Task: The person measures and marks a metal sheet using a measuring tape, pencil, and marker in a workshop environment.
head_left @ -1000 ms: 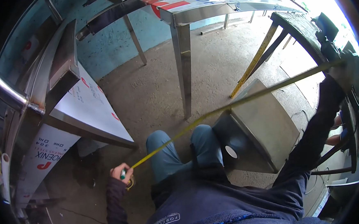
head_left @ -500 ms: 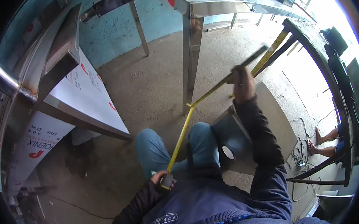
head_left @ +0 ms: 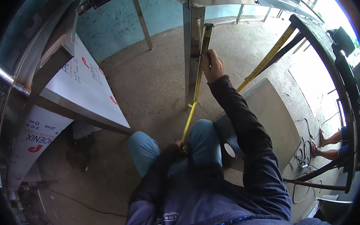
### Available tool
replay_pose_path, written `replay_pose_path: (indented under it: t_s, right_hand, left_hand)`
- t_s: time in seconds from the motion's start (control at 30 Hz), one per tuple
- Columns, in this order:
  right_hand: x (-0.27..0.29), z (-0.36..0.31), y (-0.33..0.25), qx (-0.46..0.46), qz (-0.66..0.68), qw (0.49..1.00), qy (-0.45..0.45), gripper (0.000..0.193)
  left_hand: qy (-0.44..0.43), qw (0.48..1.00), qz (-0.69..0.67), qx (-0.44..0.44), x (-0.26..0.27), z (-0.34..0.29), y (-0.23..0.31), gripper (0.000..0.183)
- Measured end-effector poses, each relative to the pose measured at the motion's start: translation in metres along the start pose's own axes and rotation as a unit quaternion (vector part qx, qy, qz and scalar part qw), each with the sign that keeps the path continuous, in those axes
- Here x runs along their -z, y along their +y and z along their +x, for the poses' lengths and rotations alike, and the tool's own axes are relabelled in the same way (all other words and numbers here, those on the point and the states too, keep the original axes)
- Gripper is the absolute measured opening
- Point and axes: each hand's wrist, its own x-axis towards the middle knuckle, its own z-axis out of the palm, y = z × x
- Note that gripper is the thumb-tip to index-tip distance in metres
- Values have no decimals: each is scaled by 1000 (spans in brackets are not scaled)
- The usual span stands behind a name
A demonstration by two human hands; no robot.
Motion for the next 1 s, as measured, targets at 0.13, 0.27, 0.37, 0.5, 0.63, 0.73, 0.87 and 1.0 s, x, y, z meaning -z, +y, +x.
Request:
replay_pose_path:
  t_s: [0.13,0.27,0.37,0.5,0.63,0.73,0.87,1.0]
  right_hand:
    - [20,7,12,-5,-17,1000,-7,6]
    - [26,17,16,37,-42,998,-3,7]
    - [28,30,18,40,-45,998,-25,12]
    - [34,40,19,18,-47,996,-74,16]
    - [21,39,0,-10,0,998,-61,14]
    - [9,33,2,-3,42,998,-46,13]
    - [27,45,2,-15,32,997,-67,11]
    - [45,45,0,-101,-3,992,-74,9]
  left_hand:
    - [-48,993,-10,103,-16,-13,54,59]
    - [-13,988,-93,119,-4,-33,88,34]
    - [47,994,-54,77,-16,-48,102,30]
    - [-34,844,-405,351,-2,-25,120,25]
    - [5,755,-550,357,-55,-18,16,21]
    - [70,705,-564,424,-59,-25,-8,18]
    - [79,774,-501,379,-54,-23,32,17]
    - [-52,976,-166,134,-18,-40,87,27]
